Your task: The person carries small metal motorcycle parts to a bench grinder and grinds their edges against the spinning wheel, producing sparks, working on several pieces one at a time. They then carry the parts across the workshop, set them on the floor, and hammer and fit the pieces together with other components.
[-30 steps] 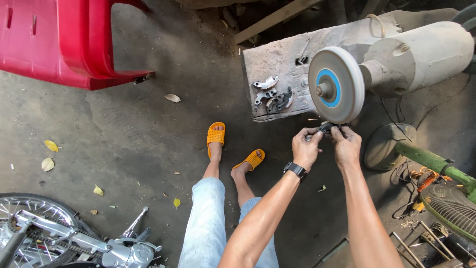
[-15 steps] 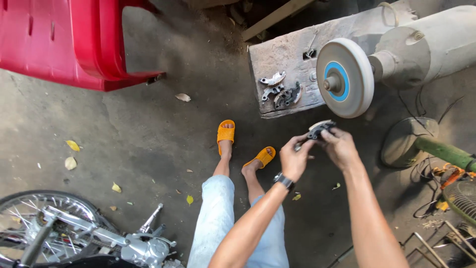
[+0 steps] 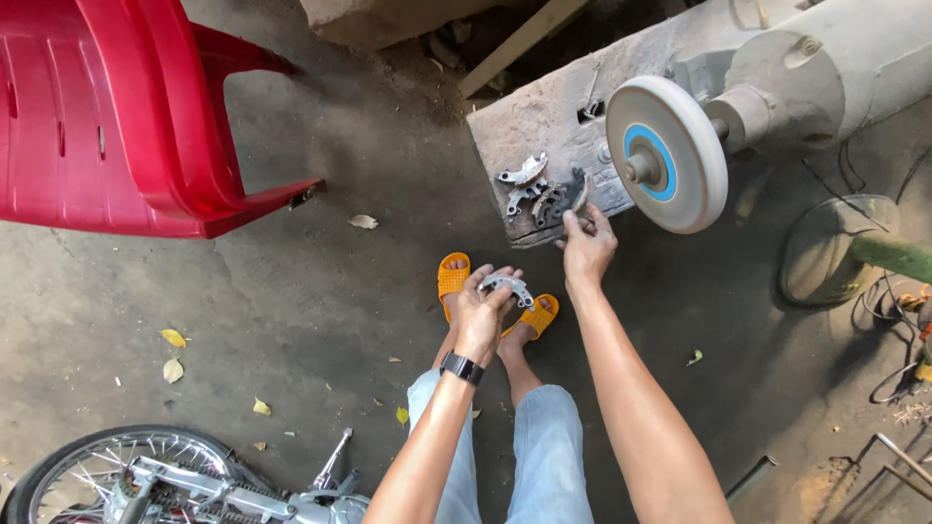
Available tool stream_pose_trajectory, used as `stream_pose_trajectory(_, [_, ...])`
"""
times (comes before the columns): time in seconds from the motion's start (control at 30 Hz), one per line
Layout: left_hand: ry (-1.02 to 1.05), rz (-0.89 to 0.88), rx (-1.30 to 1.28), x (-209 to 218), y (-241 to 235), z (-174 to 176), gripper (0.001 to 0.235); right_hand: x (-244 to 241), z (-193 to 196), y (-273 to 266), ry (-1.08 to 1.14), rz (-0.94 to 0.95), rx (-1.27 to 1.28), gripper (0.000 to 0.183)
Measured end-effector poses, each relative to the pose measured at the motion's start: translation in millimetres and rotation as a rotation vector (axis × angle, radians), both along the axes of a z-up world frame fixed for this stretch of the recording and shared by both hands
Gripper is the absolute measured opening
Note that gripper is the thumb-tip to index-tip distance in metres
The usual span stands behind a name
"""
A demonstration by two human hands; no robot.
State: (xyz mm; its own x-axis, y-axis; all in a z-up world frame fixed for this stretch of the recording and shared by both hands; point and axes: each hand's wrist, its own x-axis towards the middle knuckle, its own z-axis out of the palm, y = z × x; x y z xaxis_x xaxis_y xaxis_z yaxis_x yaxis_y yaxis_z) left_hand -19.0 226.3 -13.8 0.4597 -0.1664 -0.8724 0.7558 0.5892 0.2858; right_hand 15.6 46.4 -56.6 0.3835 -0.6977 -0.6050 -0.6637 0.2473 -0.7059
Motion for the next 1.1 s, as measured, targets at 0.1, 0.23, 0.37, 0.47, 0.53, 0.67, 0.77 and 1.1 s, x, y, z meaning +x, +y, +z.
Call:
stream_pose_trajectory(0.1, [-0.013, -0.004, -0.06, -2, -13, -4, 0.044, -35, 8, 6, 0.013, -0.011, 0.09, 0.035])
stream_pose_trajectory(0.23, [-0.053, -0.072, 0.041, -19, -66, -13, 0.035, -68, 80, -6, 0.025, -0.007, 0.262, 0.03])
stream_pose_trajectory(0.37, [-0.175, -0.091, 0.061, -49, -132, -39, 0.031, -80, 113, -49, -0.149, -0.087, 0.42, 0.032])
stream_pose_trajectory(0.47, [-0.242, -0.113, 0.035, -54, -167, -28, 0.035, -93, 111, -88, -0.065, 0.081, 0.184, 0.033])
stream_pose_trajectory(0.53, [-0.213, -0.111, -0.074, -50, -183, -16, 0.045, -92, 114, -107, -0.074, 0.089, 0.123, 0.033])
stream_pose_trajectory(0.67, [-0.148, -0.127, -0.052, -47, -211, -16, 0.039, -70, 131, -122, -0.089, 0.058, 0.134, 0.032])
stream_pose_trajectory(0.77, [-0.099, -0.156, -0.061, -31, -221, -5, 0.037, -55, 136, -129, -0.084, -0.071, 0.214, 0.03])
stream_pose_trajectory(1.1, [0.054, 0.153, -0.311, -24, -241, -30, 0.021, -28, 123, -129, -0.132, -0.029, 0.09, 0.023])
